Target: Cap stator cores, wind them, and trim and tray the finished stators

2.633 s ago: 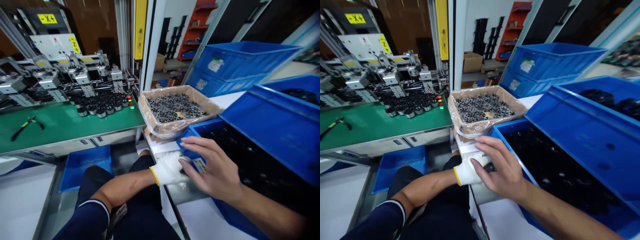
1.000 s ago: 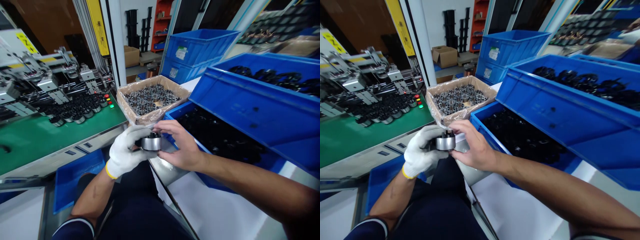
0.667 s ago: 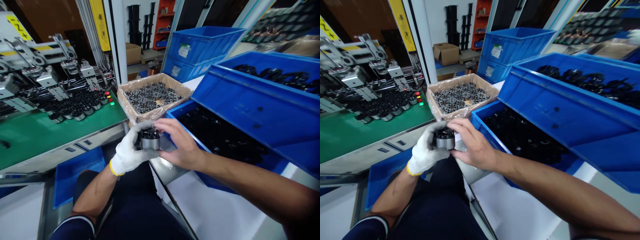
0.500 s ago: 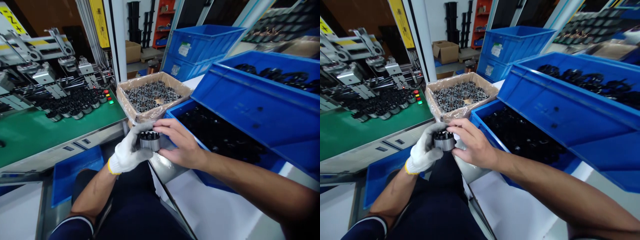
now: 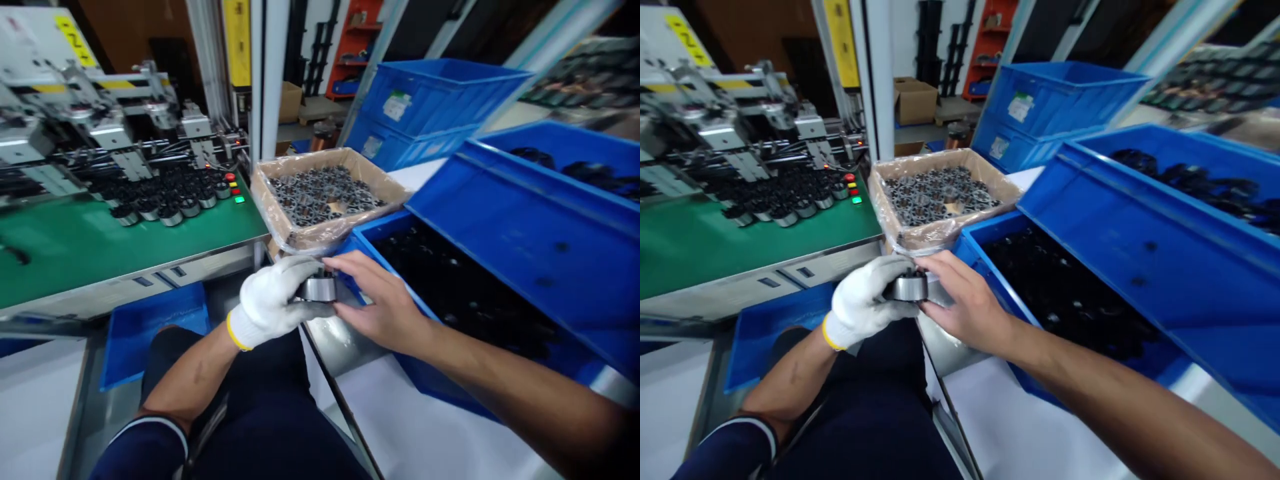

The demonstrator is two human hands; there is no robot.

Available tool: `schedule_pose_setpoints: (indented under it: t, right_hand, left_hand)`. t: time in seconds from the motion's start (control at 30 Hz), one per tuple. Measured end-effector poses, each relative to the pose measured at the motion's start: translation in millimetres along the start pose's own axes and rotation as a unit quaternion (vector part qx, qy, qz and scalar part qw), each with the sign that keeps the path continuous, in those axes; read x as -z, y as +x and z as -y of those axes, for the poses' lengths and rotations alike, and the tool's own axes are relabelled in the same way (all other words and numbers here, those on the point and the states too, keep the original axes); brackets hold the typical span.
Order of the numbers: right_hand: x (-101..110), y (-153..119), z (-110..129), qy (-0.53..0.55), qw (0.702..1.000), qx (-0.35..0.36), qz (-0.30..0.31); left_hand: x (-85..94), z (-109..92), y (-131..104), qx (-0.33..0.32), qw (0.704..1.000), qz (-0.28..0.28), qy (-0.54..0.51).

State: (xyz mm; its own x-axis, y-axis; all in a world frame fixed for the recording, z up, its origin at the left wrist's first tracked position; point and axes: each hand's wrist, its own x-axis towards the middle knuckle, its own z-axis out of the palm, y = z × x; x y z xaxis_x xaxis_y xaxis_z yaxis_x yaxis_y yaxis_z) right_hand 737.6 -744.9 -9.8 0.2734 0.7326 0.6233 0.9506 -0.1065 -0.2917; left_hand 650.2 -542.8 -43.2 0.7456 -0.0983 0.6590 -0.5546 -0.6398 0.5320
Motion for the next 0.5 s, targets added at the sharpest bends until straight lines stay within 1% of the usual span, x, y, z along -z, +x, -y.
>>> schedule_pose_setpoints:
  t: [0.07, 0.1, 0.13, 0.17, 0.2, 0.23, 0.27, 0.3, 0.33, 0.37, 0.4, 0.43, 0.5]
  right_hand:
    - [-1.4, -1.6, -2.4, -0.015, 1.0, -0.009, 0.019]
    - [-2.5, -2.2, -4.9, -0.024, 1.0, -0.011, 0.018]
    - [-4.0, -2.6, -8.2, -0.03, 0.999, -0.012, 0.013]
    - [-5.7, -2.9, -12.0, -0.036, 0.999, -0.009, 0.007]
    - [-7.7, -3.4, -16.1, -0.043, 0.999, -0.003, 0.004]
    - [-9.8, -4.0, -20.0, -0.052, 0.999, 0.005, 0.003]
    - [-12.0, -5.0, -23.6, -0.06, 0.998, 0.011, 0.005]
    - [-14.2, -6.3, -26.6, -0.066, 0.998, 0.016, 0.006]
    - [-16.3, -7.7, -29.1, -0.071, 0.997, 0.021, 0.004]
    - [-18.3, -9.2, -31.1, -0.075, 0.997, 0.022, 0.002]
    - [-20.1, -10.5, -32.6, -0.079, 0.997, 0.021, 0.0]
    - [-21.6, -11.5, -33.9, -0.083, 0.996, 0.02, -0.001]
    - [-22.8, -12.4, -35.8, -0.091, 0.996, 0.02, 0.001]
  left_hand:
    - [5.6, 4.1, -6.2, 0.018, 0.999, -0.022, 0.015]
    - [12.9, 9.1, -9.2, 0.034, 0.998, -0.035, 0.033]
    - [23.9, 16.1, -12.3, 0.061, 0.995, -0.054, 0.063]
    - [38.7, 24.8, -15.6, 0.1, 0.986, -0.078, 0.105]
    - [57.0, 34.6, -19.1, 0.153, 0.97, -0.1, 0.157]
    - [77.9, 44.8, -22.6, 0.226, 0.943, -0.111, 0.219]
    - [100.3, 55.0, -25.9, 0.311, 0.901, -0.113, 0.28]
    - [122.7, 64.9, -28.7, 0.397, 0.849, -0.101, 0.334]
    - [143.9, 74.5, -30.9, 0.477, 0.789, -0.081, 0.379]
    - [162.8, 83.6, -32.5, 0.524, 0.749, -0.072, 0.4]
    - [178.4, 92.2, -33.5, 0.555, 0.72, -0.069, 0.409]
    - [190.4, 100.2, -34.2, 0.572, 0.707, -0.075, 0.41]
    - [205.0, 114.1, -34.7, 0.581, 0.702, -0.098, 0.4]
